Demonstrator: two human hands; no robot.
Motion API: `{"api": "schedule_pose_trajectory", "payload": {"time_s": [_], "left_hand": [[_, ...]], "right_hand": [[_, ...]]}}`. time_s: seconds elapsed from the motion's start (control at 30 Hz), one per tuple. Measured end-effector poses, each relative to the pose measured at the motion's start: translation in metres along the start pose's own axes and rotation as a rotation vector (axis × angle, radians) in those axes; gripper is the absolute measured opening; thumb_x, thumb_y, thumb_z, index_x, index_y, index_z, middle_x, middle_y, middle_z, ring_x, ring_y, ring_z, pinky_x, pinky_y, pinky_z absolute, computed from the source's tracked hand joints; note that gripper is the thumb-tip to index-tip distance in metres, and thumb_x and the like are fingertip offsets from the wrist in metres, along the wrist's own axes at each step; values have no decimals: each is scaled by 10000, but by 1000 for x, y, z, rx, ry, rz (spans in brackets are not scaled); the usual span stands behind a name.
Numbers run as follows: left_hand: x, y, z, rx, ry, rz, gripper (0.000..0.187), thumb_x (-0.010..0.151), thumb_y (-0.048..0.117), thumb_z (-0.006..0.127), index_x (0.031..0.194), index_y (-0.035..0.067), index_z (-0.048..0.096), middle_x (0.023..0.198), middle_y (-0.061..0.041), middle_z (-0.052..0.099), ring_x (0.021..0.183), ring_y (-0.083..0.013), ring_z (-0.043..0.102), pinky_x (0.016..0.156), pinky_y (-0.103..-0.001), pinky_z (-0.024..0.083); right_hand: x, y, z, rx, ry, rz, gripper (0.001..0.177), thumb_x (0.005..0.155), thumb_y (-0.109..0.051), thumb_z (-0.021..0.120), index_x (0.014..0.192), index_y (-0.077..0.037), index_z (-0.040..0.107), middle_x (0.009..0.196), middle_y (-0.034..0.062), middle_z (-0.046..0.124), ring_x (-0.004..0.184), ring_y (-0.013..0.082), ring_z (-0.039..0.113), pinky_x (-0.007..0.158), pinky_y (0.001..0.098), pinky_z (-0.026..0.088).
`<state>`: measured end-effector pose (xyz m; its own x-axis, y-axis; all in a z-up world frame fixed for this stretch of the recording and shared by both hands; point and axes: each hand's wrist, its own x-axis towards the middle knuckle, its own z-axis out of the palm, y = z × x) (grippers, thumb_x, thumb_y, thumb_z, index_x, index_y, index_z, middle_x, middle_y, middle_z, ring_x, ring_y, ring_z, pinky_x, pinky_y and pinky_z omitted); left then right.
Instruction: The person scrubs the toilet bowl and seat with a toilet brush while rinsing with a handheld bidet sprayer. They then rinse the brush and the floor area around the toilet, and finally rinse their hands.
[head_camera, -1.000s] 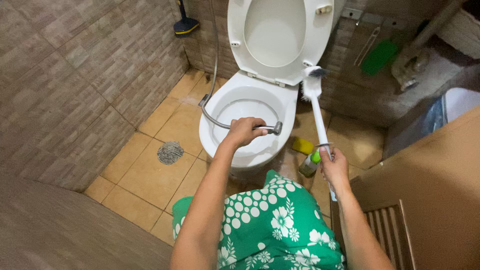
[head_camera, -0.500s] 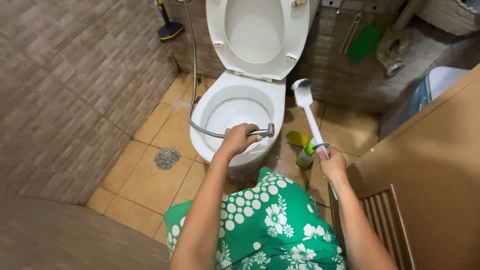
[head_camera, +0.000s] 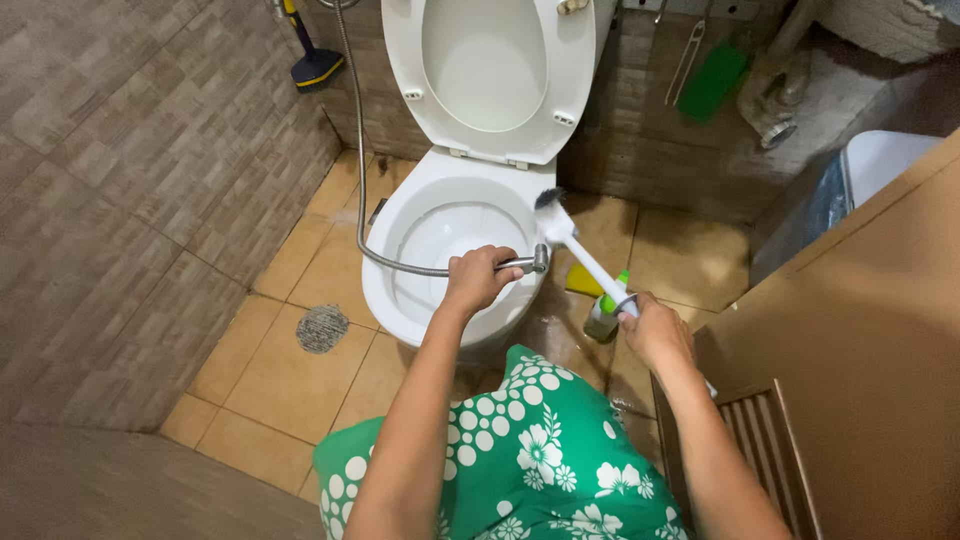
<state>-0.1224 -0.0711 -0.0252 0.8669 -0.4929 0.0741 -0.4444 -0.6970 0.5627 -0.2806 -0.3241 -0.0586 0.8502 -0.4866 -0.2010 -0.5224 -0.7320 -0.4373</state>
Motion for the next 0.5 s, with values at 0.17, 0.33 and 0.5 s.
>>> {"api": "schedule_pose_trajectory", "payload": {"time_s": [0.17,0.33,0.5], "left_hand": [[8,3,2,20,-37,0,264,860,422,730,1030,224,773,940,-25,734,948,-261,667,872,-483,399],[0,1,1,73,-142,0,285,864,435,716,1062,239,775,922,-35,753,938,-267,681,869,-478,412],[-18,-9,-9,140,-198,-27,294,874,444,711,1084,248,773,909,-37,761,930,-261,690,848,-486,430]], "right_hand": [[19,-39,-24,-11,-83,83,345,976,-315,639,1275,-143,638,1157,196,712,1076,398,692,901,524,542],[40,-67,-33,-29,-22,107,345,989,-363,638,1273,-169,665,1185,184,695,1120,398,654,928,518,526],[20,-60,-49,-146,-151,57,294,975,-322,636,1229,-193,710,1193,159,716,1118,360,679,952,510,541]]}}
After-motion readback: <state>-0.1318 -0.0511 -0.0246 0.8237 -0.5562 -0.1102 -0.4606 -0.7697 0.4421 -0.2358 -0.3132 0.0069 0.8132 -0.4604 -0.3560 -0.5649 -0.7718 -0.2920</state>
